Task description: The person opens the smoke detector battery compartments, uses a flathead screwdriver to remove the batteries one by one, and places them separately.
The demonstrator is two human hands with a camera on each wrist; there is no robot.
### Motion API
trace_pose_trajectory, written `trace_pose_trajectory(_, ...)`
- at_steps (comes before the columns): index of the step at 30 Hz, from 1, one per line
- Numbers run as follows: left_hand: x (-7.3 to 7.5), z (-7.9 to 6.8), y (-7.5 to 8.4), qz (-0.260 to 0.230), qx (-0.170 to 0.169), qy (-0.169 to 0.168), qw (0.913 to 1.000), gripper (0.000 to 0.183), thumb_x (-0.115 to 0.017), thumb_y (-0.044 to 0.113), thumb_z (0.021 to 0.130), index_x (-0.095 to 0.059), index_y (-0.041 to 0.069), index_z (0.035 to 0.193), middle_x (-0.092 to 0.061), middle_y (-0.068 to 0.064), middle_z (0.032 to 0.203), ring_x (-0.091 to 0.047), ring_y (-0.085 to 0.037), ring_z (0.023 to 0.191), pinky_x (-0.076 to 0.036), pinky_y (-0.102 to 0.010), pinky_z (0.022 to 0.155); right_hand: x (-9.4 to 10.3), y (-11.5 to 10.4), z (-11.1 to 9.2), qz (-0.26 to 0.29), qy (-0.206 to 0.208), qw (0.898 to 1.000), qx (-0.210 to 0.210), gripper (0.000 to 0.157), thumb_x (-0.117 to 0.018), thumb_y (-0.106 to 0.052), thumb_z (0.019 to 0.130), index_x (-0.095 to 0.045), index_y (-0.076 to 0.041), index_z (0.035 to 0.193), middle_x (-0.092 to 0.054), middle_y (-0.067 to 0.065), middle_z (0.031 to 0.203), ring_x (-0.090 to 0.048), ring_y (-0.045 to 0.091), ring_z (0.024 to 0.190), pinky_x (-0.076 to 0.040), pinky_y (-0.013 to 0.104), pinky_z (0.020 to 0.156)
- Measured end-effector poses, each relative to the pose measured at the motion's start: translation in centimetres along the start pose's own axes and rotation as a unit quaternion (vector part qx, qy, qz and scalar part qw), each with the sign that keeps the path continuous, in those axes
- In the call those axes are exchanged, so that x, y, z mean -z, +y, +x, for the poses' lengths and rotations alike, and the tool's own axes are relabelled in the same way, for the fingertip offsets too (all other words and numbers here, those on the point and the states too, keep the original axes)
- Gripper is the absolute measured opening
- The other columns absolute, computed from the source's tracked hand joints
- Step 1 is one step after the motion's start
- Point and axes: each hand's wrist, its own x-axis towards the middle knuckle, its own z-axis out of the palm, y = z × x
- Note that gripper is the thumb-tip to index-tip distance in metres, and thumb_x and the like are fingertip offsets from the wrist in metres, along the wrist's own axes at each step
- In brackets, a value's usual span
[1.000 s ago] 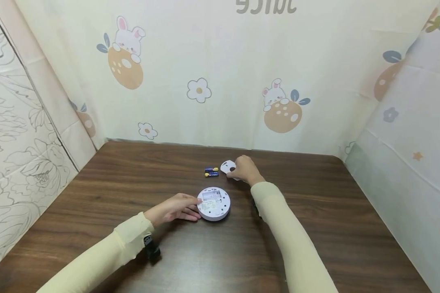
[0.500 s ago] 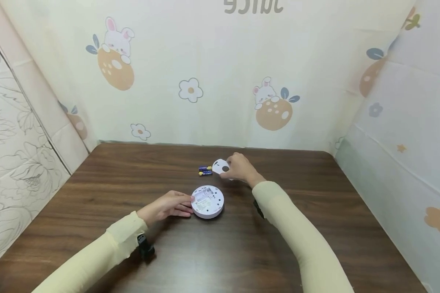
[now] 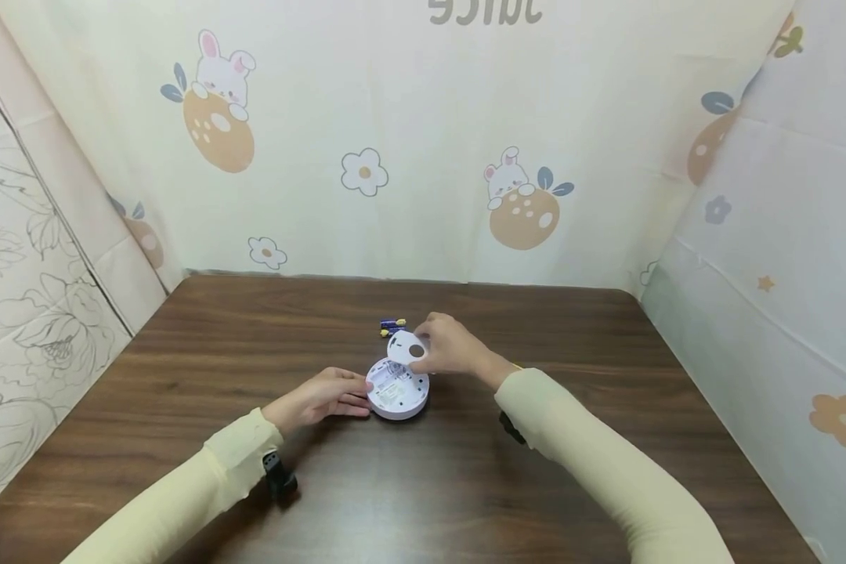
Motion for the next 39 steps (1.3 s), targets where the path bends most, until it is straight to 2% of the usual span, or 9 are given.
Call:
trace_pose_trajectory(5,-0.2,-0.4,-0.1,-0.008,-0.001,-0.011,0.9999,0.027,-0.059,-0.001,0.091,-0.053,-0.016,0.113,-0.062,-0.014,0.082,-0.064,-0.02,0.071,-0.059,-0.035,0.075,-0.5,-1.0,-0.7,0.01,-0.006,1.0,0.012,0.052,-0.085,-0.031,0.069,-0.069,-0.001,0.109,-0.056,0.003,0.093,-0.051,0.017,0.084,-0.05,0.026,0.069)
trace_pose_trajectory(14,-0.5,-0.8,-0.6,-0.027,0.003,-0.029,0.9992,0.03,-0.059,-0.003,0.091,-0.05,-0.016,0.117,-0.061,-0.014,0.085,-0.065,-0.022,0.073,-0.058,-0.036,0.077,-1.5,-2.2,-1.3,0.005,-0.042,0.999,0.014,0.053,-0.083,-0.035,0.071,-0.068,-0.004,0.111,-0.058,0.002,0.097,-0.052,0.015,0.086,-0.051,0.026,0.072)
trace_pose_trajectory(19,-0.7,-1.1,-0.6,-0.034,0.014,-0.033,0.9988,0.035,-0.059,-0.004,0.09,-0.046,-0.014,0.121,-0.062,-0.016,0.091,-0.066,-0.023,0.078,-0.058,-0.037,0.079,-2.0,-2.5,-1.5,-0.001,-0.045,0.999,0.029,0.055,-0.083,-0.036,0.071,-0.068,-0.003,0.112,-0.057,0.002,0.098,-0.053,0.014,0.086,-0.051,0.026,0.072)
trace_pose_trajectory(24,-0.8,-1.5,-0.5,-0.032,0.021,-0.042,0.9984,0.033,-0.06,-0.003,0.091,-0.047,-0.012,0.12,-0.064,-0.018,0.093,-0.066,-0.025,0.083,-0.057,-0.038,0.082,-2.4,-2.7,-1.6,-0.006,-0.054,0.998,0.031,0.056,-0.083,-0.035,0.071,-0.068,-0.003,0.113,-0.058,0.003,0.099,-0.052,0.014,0.086,-0.05,0.026,0.072)
trace_pose_trajectory(39,-0.9,-1.9,-0.8,-0.046,0.015,-0.052,0.9975,0.028,-0.059,0.003,0.093,-0.05,-0.01,0.116,-0.063,-0.017,0.093,-0.066,-0.023,0.082,-0.057,-0.038,0.082,-2.4,-2.8,-1.3,-0.026,-0.068,0.997,0.036,0.054,-0.083,-0.035,0.073,-0.067,-0.003,0.114,-0.058,0.005,0.101,-0.051,0.015,0.086,-0.05,0.025,0.073)
